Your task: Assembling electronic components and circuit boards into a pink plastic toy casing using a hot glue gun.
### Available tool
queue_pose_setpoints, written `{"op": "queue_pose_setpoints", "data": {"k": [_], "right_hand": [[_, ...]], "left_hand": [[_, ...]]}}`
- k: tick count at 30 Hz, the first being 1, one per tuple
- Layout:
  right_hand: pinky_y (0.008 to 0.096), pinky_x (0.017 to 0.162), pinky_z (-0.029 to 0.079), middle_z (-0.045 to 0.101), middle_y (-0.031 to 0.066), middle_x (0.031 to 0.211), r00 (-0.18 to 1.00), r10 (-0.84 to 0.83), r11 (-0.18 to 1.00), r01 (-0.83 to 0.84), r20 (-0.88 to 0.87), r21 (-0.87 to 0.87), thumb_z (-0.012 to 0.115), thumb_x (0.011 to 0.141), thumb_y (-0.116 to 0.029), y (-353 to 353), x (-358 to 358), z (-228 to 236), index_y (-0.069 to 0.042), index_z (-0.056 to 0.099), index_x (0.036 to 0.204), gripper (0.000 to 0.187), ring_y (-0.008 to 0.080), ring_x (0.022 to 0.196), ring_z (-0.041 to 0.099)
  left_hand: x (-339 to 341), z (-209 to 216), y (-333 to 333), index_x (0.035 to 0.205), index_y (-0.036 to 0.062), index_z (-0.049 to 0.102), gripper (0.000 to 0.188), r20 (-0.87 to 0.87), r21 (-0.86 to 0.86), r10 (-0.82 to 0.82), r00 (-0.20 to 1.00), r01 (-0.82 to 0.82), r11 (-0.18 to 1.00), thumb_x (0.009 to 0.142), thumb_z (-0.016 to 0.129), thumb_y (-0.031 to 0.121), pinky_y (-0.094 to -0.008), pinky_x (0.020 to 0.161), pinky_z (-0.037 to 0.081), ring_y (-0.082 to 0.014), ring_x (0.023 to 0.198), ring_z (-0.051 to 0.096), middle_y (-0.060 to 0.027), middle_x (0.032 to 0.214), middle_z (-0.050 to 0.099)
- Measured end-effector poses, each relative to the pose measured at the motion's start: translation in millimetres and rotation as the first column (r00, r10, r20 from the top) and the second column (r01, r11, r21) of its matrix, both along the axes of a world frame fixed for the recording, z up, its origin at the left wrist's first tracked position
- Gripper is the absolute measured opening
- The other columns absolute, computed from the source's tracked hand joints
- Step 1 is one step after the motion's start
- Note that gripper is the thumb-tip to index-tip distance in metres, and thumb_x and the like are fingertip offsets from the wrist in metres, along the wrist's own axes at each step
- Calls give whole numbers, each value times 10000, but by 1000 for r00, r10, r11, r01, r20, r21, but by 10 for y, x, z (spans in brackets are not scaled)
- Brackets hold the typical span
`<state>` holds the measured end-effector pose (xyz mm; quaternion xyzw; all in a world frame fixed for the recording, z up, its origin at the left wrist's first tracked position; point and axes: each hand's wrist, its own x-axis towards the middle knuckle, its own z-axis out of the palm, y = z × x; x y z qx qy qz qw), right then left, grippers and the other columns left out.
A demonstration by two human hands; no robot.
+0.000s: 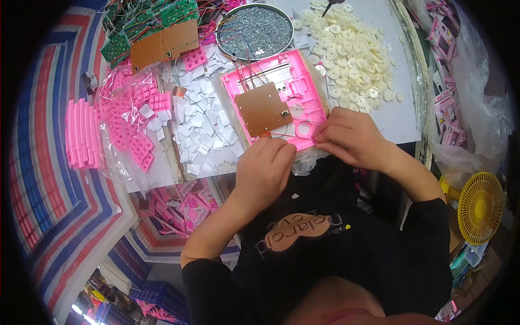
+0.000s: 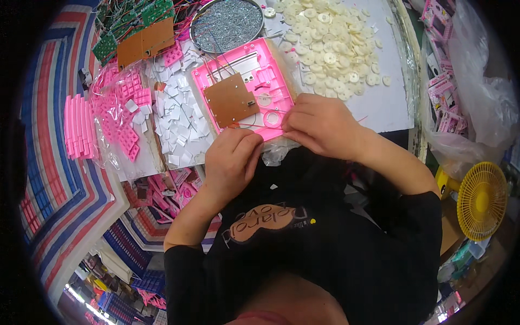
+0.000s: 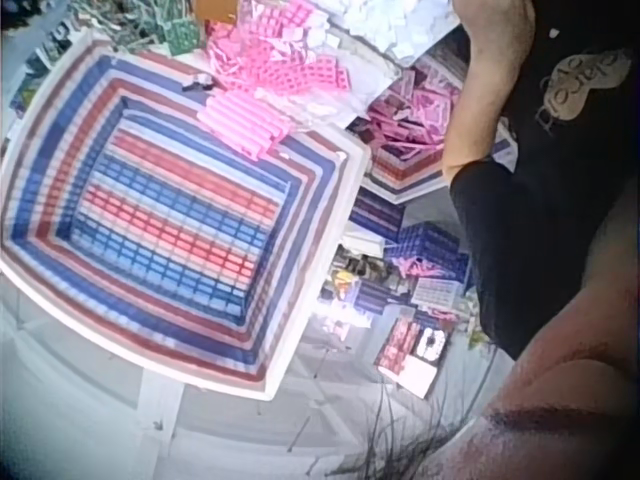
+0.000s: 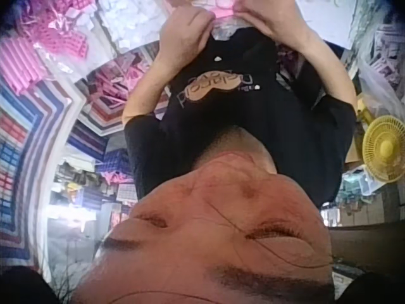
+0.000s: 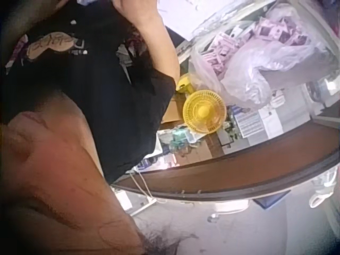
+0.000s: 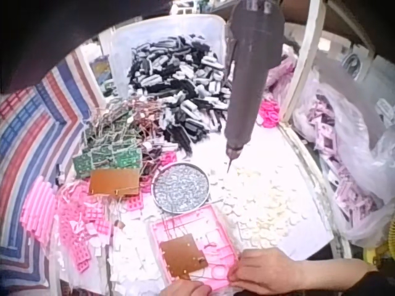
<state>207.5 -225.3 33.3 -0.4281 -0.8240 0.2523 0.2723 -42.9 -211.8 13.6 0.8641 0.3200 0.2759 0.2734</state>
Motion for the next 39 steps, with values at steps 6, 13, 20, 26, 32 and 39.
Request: {"op": "queue_pose_setpoints", "data": {"k": [6,13,20,26,32,39], "right_hand": [[390,645,528,648,62,851,997,6,1000,-7,78,19,791,795,-112,-7,-32,75,-72,653,882,168,284,792,626],[381,803,475,687,43,1016,989,-41,988,62,-145,141,840,778,-157,-52,55,-291,-87,729,896,176,276,928,555],[383,883,455,673,33,1085,983,-121,972,146,-141,186,843,760,-157,-123,98,-347,-87,730,914,204,285,1005,534],[373,831,501,667,47,1032,991,87,968,-109,104,225,828,753,-94,30,4,-71,-53,680,867,190,303,986,573],[364,813,486,678,47,1067,994,27,982,-6,-107,187,814,786,-92,-44,106,-344,-62,700,934,189,295,1000,554],[387,816,465,680,41,1193,950,-212,930,125,228,345,795,733,-96,-424,31,-158,-94,752,1096,365,278,1016,544]], "left_hand": [[4,-6,-3,949,45,656,178,-8,-7,8,1000,-8,1000,803,750,7,-415,814,540,-312,816,632,-99,886,638],[5,-3,-18,1019,72,680,242,-58,34,-1,998,3,999,787,732,25,-399,763,530,-287,822,638,-79,914,648],[0,33,63,1221,143,678,418,-218,197,-135,966,179,964,806,630,132,-344,687,496,-197,832,619,-23,942,592],[-14,-22,37,1178,152,704,426,-162,128,-93,982,114,985,766,680,46,-350,667,515,-222,778,635,-24,930,643],[-27,21,62,1262,179,691,480,-201,151,-145,969,177,973,793,657,83,-347,670,509,-208,801,627,-14,935,628],[54,104,68,1339,178,653,535,-325,152,-192,926,251,956,809,615,114,-340,641,479,-205,815,579,-16,919,563]]}}
